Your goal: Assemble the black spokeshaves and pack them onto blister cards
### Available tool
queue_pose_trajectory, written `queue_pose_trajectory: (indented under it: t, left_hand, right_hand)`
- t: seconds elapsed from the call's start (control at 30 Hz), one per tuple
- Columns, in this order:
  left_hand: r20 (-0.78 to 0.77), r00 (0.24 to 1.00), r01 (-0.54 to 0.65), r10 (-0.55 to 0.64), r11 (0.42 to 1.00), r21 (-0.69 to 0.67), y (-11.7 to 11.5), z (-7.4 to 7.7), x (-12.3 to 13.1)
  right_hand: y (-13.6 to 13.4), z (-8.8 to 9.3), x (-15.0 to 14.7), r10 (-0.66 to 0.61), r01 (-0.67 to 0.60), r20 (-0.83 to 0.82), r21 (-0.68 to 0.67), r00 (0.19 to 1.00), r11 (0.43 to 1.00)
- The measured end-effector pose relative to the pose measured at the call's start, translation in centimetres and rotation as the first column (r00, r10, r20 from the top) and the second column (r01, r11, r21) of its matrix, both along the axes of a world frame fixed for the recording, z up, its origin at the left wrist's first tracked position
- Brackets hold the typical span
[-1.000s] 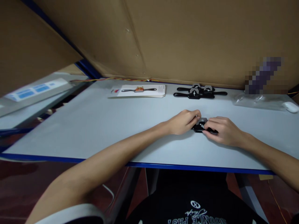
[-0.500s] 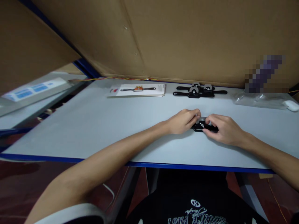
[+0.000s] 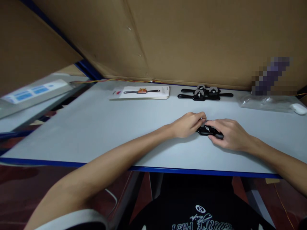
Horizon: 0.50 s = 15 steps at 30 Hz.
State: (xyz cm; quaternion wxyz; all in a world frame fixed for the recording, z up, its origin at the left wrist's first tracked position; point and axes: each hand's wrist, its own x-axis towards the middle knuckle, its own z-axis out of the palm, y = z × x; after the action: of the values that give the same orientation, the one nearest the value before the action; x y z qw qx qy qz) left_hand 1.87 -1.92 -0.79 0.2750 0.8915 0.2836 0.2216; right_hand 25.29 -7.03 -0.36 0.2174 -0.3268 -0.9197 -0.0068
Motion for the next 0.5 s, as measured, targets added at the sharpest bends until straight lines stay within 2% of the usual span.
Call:
queue_pose_trajectory:
  t: [0.5]
  left_hand:
    - [-0.012, 1.0, -0.001, 0.001, 1.0, -0.021, -0.06, 0.09, -0.03]
  right_hand:
    - [0.18, 0.0, 0.23, 0.051, -0.05, 0.02, -0.036, 0.998, 0.998]
